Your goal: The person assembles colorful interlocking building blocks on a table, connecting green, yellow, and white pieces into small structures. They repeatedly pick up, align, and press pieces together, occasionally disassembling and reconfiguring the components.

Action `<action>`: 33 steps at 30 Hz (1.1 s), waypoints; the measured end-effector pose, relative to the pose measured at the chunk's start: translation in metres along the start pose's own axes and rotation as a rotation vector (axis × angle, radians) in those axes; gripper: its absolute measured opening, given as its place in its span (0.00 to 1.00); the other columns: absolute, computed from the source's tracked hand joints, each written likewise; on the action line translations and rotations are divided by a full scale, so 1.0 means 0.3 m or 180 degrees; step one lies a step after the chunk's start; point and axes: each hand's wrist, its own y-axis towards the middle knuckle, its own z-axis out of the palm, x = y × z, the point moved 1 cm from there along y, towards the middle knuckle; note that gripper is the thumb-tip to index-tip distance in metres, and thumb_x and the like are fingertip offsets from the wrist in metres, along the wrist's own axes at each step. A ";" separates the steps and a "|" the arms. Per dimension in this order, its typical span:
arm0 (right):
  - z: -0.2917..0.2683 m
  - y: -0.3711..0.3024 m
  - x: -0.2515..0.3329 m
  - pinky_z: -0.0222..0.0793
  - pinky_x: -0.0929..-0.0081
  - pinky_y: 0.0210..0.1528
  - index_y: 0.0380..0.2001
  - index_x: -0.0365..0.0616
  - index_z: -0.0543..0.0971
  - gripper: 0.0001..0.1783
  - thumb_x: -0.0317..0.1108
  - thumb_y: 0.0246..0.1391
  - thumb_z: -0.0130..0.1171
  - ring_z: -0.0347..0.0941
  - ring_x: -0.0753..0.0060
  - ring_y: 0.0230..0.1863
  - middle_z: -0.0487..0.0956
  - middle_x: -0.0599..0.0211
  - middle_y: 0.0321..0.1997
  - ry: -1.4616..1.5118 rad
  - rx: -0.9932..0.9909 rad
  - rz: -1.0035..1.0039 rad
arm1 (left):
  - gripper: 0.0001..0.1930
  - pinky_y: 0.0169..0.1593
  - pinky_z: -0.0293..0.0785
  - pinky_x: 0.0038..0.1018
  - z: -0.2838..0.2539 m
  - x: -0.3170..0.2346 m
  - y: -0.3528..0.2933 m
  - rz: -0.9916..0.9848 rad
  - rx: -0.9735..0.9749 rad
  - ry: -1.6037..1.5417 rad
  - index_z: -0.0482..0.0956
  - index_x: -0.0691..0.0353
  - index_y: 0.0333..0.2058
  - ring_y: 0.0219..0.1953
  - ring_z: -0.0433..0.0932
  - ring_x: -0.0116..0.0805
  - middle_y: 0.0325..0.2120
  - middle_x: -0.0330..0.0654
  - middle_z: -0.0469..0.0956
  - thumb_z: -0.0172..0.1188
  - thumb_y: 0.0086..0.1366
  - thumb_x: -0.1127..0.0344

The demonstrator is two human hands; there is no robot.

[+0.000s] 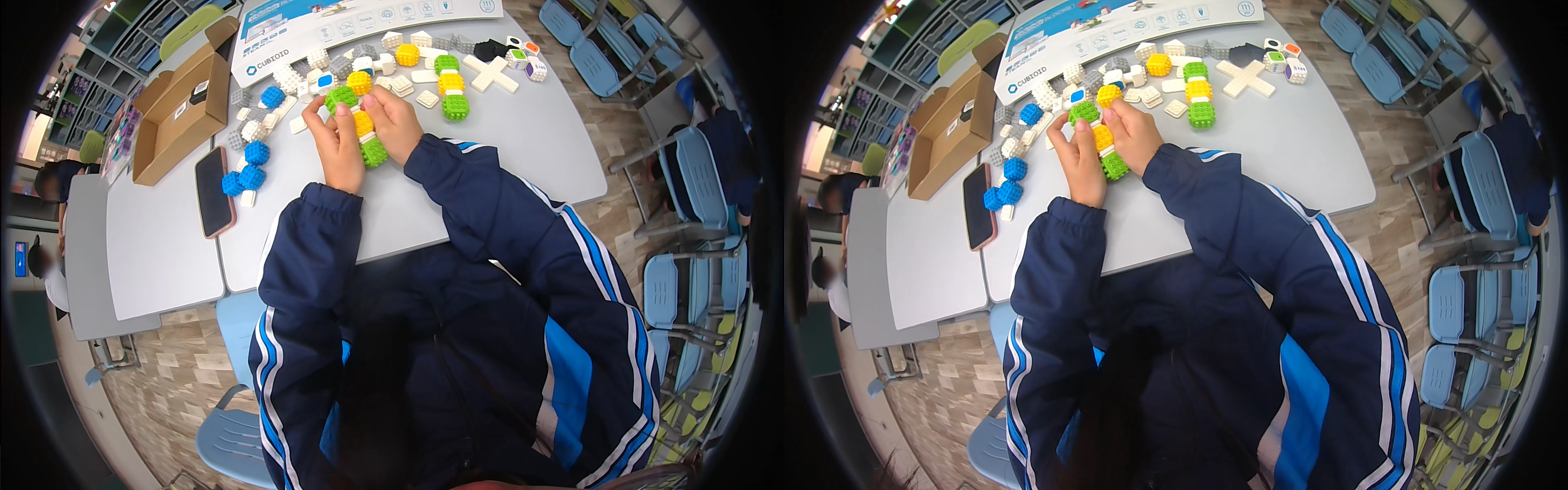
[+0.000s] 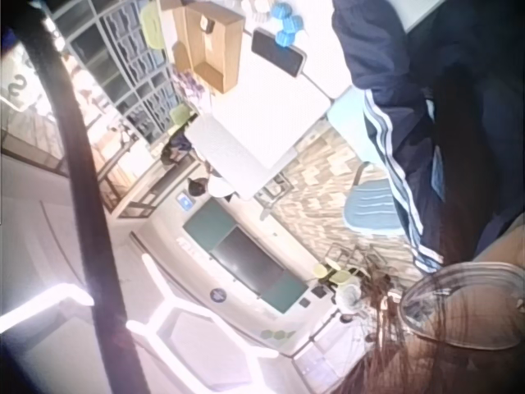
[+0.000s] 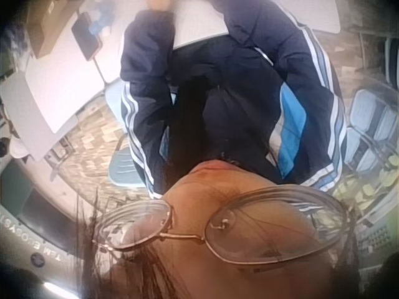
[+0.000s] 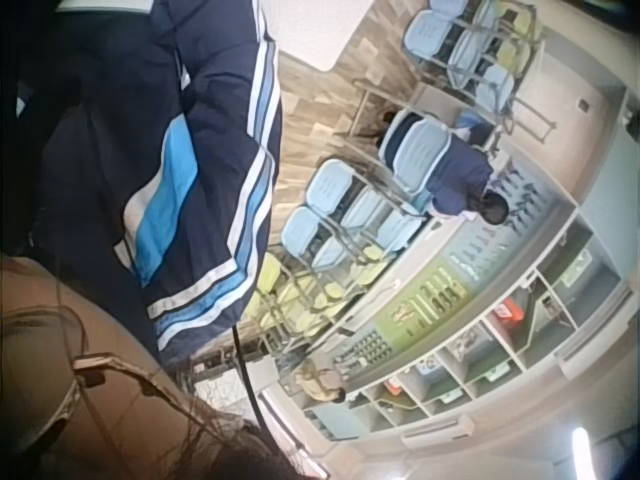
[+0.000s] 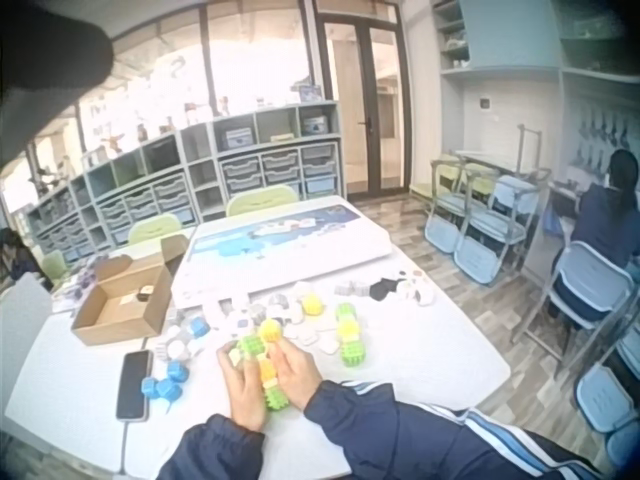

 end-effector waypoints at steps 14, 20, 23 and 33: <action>0.005 -0.007 0.022 0.68 0.66 0.32 0.32 0.37 0.70 0.12 0.36 0.65 0.45 0.75 0.56 0.29 0.77 0.53 0.27 -0.0142 -0.0072 0.0003 | 0.17 0.41 0.70 0.20 -0.006 0.003 0.000 0.0146 0.0080 0.0243 0.54 0.62 0.56 0.39 0.73 0.25 0.39 0.50 0.76 0.43 0.73 0.64; -0.003 -0.010 0.034 0.68 0.70 0.34 0.33 0.37 0.71 0.13 0.37 0.66 0.46 0.74 0.64 0.29 0.77 0.56 0.28 -0.0305 -0.0090 0.0086 | 0.17 0.41 0.69 0.20 0.001 -0.006 -0.004 0.0158 0.0094 0.0308 0.55 0.63 0.56 0.38 0.73 0.25 0.39 0.50 0.76 0.43 0.73 0.64; 0.001 -0.011 0.033 0.68 0.69 0.34 0.33 0.37 0.71 0.14 0.38 0.66 0.46 0.74 0.62 0.30 0.77 0.55 0.28 -0.0284 -0.0085 0.0106 | 0.16 0.41 0.70 0.20 -0.004 -0.003 -0.005 0.0147 0.0068 0.0292 0.55 0.62 0.55 0.38 0.73 0.26 0.39 0.50 0.76 0.43 0.73 0.64; -0.023 0.037 -0.058 0.69 0.66 0.30 0.32 0.39 0.74 0.13 0.36 0.65 0.46 0.77 0.63 0.27 0.78 0.56 0.25 0.0108 -0.0312 0.0689 | 0.17 0.40 0.69 0.21 0.015 -0.031 -0.014 0.0033 0.0347 0.0211 0.56 0.61 0.56 0.38 0.73 0.24 0.39 0.48 0.75 0.42 0.74 0.63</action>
